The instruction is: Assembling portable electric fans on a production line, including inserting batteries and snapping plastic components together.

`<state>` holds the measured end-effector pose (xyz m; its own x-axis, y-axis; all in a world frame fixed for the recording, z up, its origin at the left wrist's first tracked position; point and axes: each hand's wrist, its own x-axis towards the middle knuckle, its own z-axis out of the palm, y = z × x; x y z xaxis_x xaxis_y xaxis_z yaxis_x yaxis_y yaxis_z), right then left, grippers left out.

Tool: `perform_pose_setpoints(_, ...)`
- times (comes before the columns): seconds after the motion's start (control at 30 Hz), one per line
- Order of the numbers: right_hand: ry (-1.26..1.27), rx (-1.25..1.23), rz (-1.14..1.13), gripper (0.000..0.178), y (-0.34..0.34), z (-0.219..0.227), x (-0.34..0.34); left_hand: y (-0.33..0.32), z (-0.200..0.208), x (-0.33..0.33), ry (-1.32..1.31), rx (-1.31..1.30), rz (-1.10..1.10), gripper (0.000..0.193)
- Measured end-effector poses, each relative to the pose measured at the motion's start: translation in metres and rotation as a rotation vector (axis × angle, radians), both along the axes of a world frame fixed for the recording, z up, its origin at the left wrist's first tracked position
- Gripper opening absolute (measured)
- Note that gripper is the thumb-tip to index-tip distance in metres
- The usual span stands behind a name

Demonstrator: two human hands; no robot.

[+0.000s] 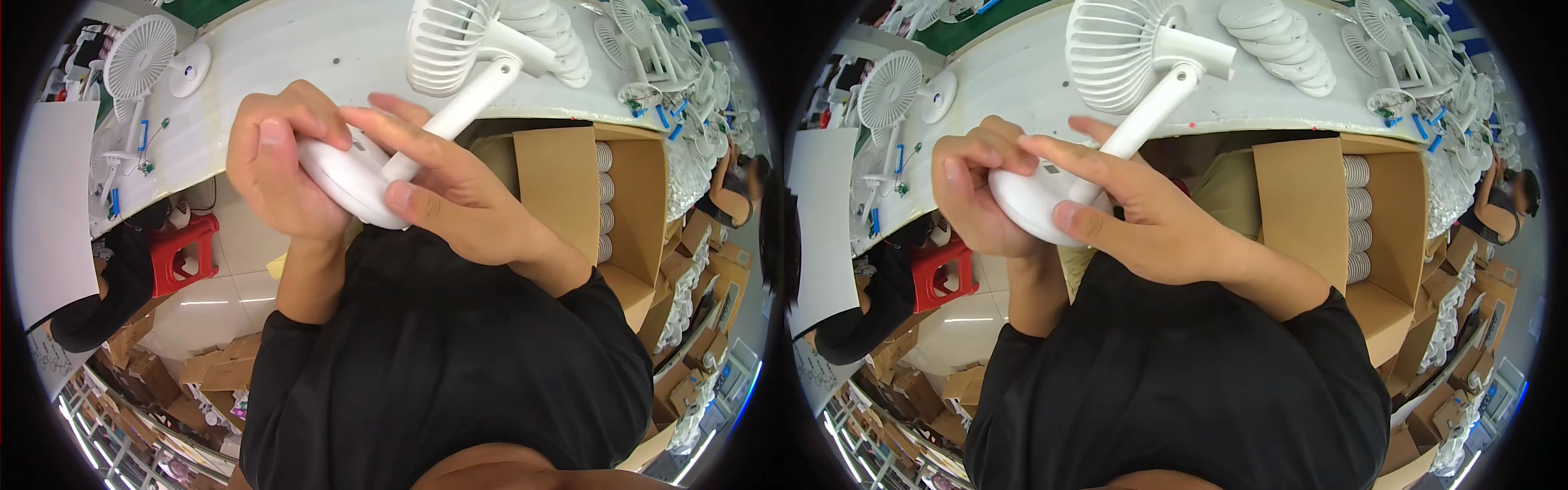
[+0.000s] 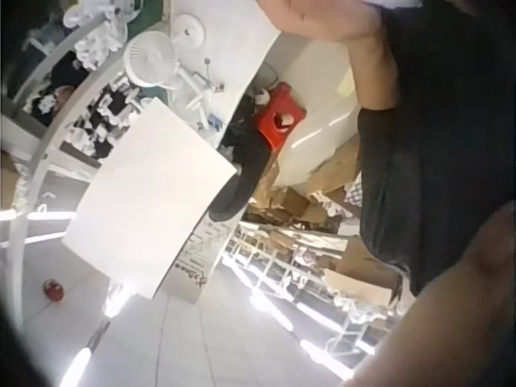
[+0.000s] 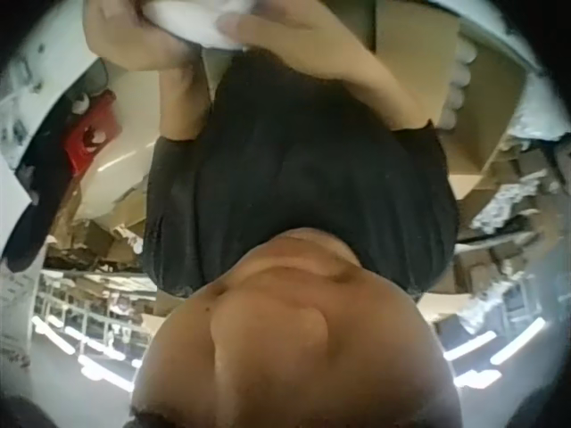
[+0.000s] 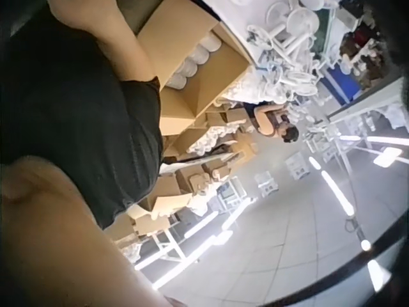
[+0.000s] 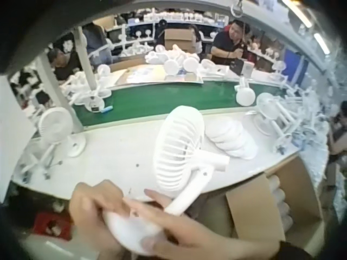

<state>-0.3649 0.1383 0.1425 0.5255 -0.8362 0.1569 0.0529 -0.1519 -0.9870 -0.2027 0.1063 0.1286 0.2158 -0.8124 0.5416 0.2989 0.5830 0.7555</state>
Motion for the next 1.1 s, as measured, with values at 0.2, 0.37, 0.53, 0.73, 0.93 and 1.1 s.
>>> perform_pose_setpoints(0.2, -0.354, 0.503, 0.172, 0.07, -0.002, 0.003, 0.007, 0.008, 0.012, 0.002, -0.394, -0.198, 0.129, 0.034)
perform_pose_setpoints(0.37, -0.465, 0.439, 0.177, 0.075, 0.0, -0.025, 0.019, 0.007, 0.014, -0.005, -0.213, 0.031, 0.239, 0.034)
perform_pose_setpoints(0.53, -0.477, 0.382, 0.182, 0.081, 0.002, -0.038, 0.015, -0.003, -0.005, 0.004, 0.062, 0.201, 0.067, 0.033)
perform_pose_setpoints(0.73, -0.363, 0.694, 0.184, 0.088, -0.006, -0.013, 0.014, 0.016, 0.008, -0.001, -0.163, 0.036, -0.045, 0.035)
perform_pose_setpoints(0.93, -0.381, 0.617, 0.231, 0.09, -0.017, 0.002, 0.018, 0.008, 0.019, 0.002, -0.25, -0.115, -0.033, 0.037)
perform_pose_setpoints(1.1, -0.356, 0.336, 0.189, 0.091, -0.011, -0.017, 0.03, 0.005, 0.022, -0.002, -0.1, 0.018, 0.159, 0.042)
